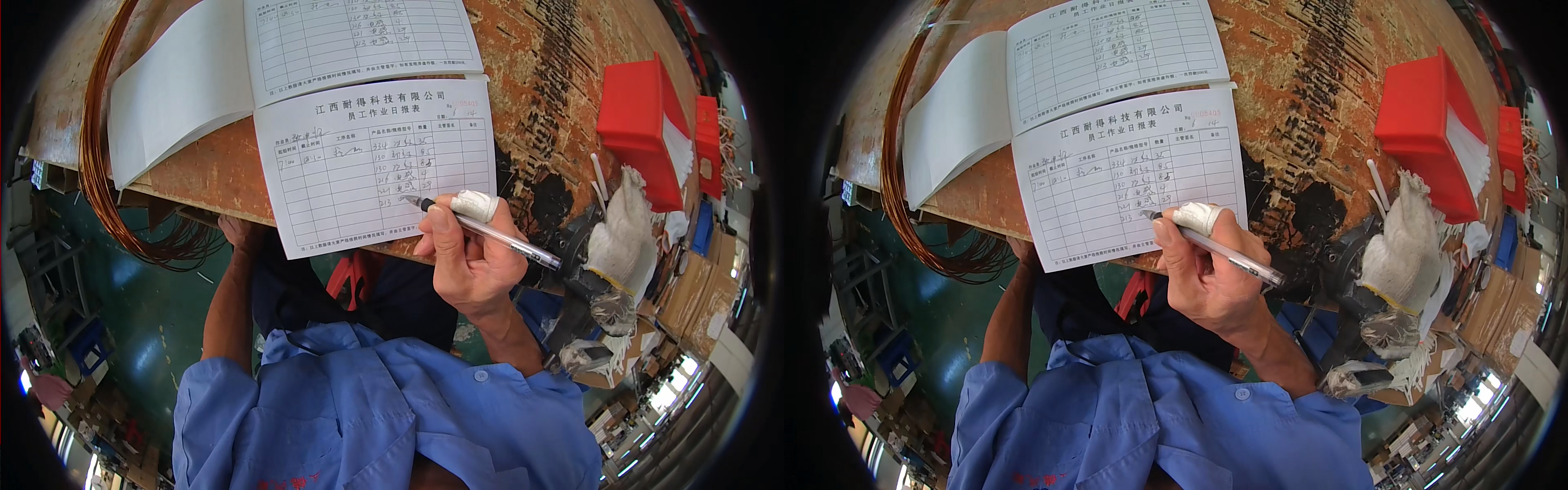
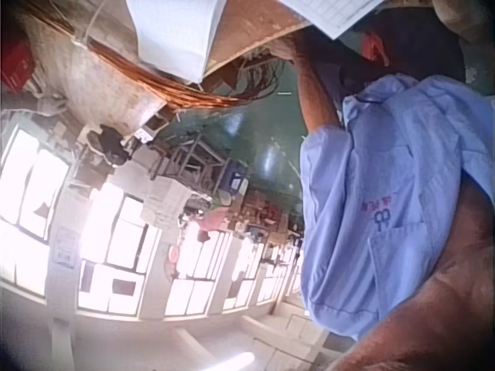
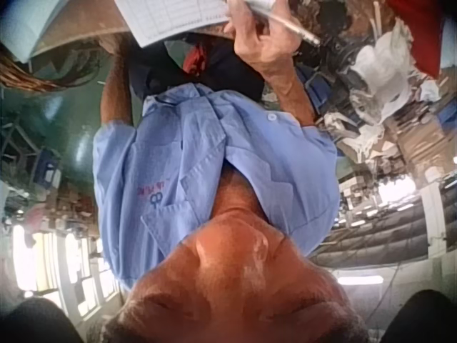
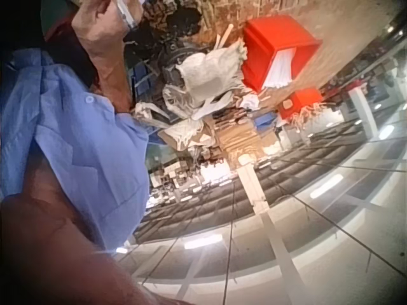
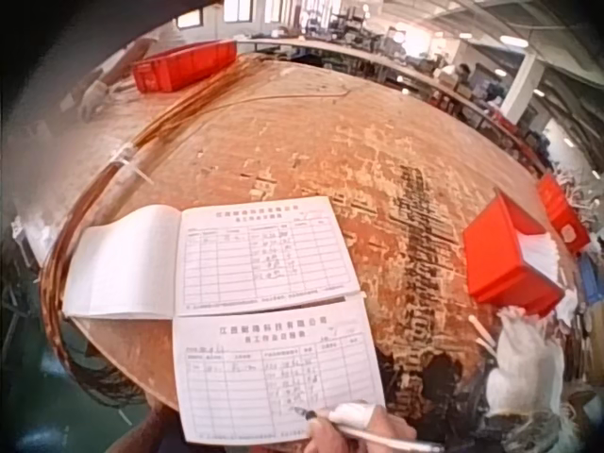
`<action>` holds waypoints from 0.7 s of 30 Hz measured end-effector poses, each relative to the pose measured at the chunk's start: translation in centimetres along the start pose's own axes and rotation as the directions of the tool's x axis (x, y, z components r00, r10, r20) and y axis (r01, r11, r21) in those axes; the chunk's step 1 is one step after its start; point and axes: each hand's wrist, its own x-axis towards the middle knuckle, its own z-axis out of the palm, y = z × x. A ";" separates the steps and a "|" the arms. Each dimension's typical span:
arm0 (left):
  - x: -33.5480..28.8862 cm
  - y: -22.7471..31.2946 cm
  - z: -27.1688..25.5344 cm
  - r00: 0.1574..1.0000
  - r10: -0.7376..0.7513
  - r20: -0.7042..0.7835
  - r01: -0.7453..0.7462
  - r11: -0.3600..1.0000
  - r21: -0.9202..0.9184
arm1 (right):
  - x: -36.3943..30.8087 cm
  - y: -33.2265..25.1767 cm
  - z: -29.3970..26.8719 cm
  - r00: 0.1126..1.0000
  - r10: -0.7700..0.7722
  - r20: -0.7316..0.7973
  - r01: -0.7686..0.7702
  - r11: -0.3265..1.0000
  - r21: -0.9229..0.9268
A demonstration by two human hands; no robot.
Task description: The recorder writes in a production logbook, then organizes industrial components and copper wire on a workbench.
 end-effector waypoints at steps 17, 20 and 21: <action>0.2 0.3 -0.6 0.997 -0.036 0.073 0.032 0.998 0.047 | 0.6 -0.8 -0.8 0.998 0.005 0.061 -0.002 0.999 -0.049; 0.2 0.5 -0.7 0.995 -0.045 0.090 0.039 0.997 0.069 | 0.7 -1.0 -1.5 0.996 0.074 0.056 -0.078 0.995 0.063; 0.3 0.5 -0.7 0.999 -0.028 0.047 0.025 0.997 0.071 | 0.7 -1.0 -1.7 0.990 0.060 0.126 -0.059 0.998 -0.006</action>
